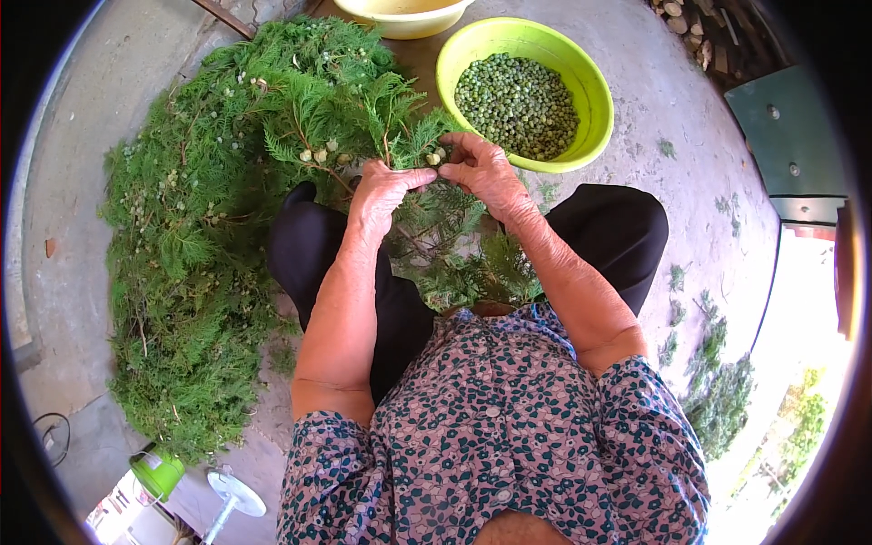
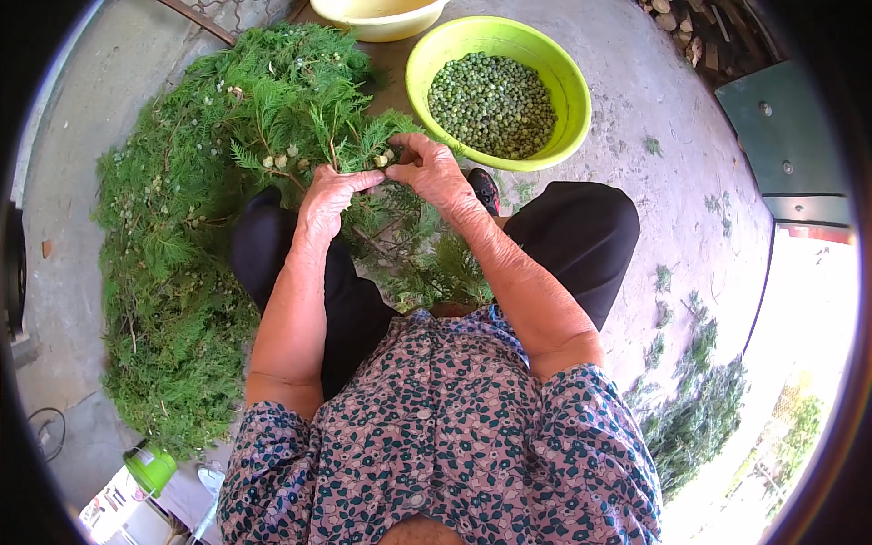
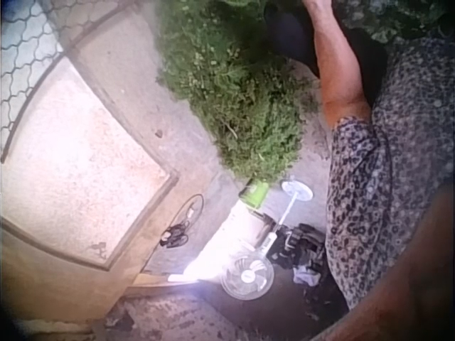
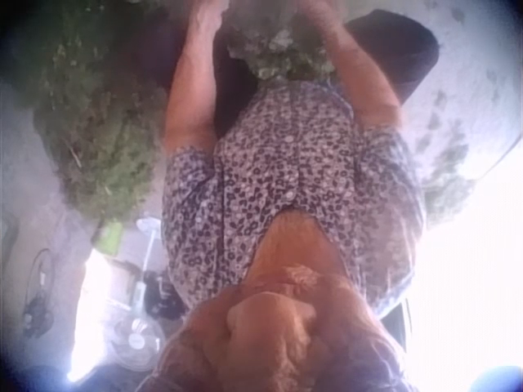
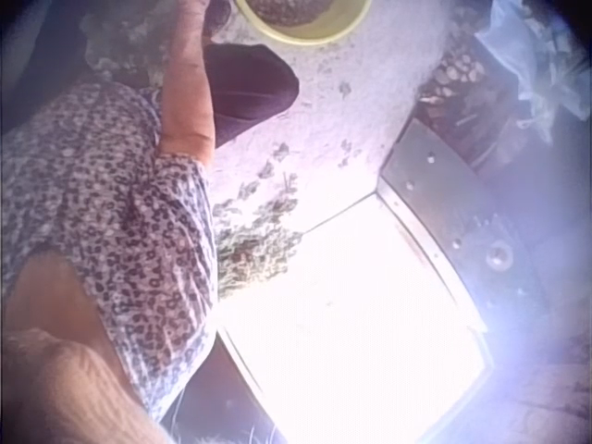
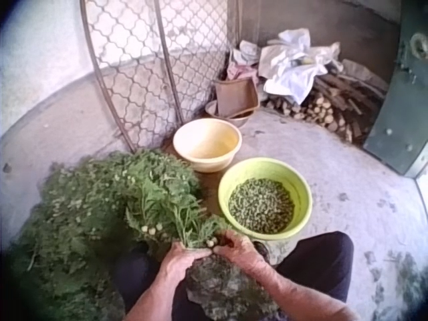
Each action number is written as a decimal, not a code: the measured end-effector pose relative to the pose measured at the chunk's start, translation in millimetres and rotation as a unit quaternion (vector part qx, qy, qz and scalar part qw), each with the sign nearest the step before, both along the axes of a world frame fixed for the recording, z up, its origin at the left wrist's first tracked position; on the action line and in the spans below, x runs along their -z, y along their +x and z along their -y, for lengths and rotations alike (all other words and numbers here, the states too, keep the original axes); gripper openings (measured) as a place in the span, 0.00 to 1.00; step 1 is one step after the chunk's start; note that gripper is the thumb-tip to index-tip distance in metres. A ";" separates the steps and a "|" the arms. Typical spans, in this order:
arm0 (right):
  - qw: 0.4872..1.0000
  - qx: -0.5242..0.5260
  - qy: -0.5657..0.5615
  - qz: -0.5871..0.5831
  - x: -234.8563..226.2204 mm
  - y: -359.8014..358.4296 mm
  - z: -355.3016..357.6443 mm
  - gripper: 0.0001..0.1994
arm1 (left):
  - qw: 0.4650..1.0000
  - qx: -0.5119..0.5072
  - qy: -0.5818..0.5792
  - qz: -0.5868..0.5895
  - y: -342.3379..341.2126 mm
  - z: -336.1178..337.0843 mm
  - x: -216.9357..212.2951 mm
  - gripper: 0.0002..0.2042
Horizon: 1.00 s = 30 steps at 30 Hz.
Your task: The person picks seeds from evergreen branches by hand and places them into a plastic bowl.
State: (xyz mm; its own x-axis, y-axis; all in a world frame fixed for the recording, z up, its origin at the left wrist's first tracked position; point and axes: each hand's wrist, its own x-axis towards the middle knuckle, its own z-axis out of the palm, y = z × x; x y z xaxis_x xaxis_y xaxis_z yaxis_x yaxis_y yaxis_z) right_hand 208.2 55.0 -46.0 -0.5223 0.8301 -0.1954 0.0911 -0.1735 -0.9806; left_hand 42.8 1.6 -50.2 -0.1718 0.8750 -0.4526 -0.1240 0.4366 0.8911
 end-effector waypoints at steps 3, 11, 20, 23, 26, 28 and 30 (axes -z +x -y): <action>0.998 0.042 -0.009 -0.039 -2.8 0.2 2.9 0.22 | 1.000 -0.019 0.008 0.006 1.4 0.9 -1.1 0.07; 0.957 0.013 -0.120 -0.262 -7.2 7.7 11.8 0.26 | 0.996 -0.057 -0.060 0.026 -1.2 0.6 -15.5 0.14; 0.904 0.027 -0.219 -0.365 -12.4 5.2 17.2 0.20 | 0.997 -0.043 -0.019 0.069 -1.7 1.9 -11.6 0.08; 0.891 0.023 -0.242 -0.382 -12.2 6.2 16.7 0.17 | 0.995 -0.032 0.014 0.094 -3.3 2.0 -6.2 0.07; 0.891 0.014 -0.241 -0.384 -7.3 6.9 16.0 0.16 | 0.993 -0.038 0.022 0.113 0.5 2.1 -15.7 0.08; 0.897 0.006 -0.236 -0.374 -6.3 6.4 15.9 0.15 | 0.992 -0.052 0.032 0.113 0.5 1.2 -13.1 0.09; 0.906 0.008 -0.238 -0.351 -6.2 5.8 16.9 0.15 | 0.992 -0.066 0.034 0.105 -0.2 0.3 -8.3 0.09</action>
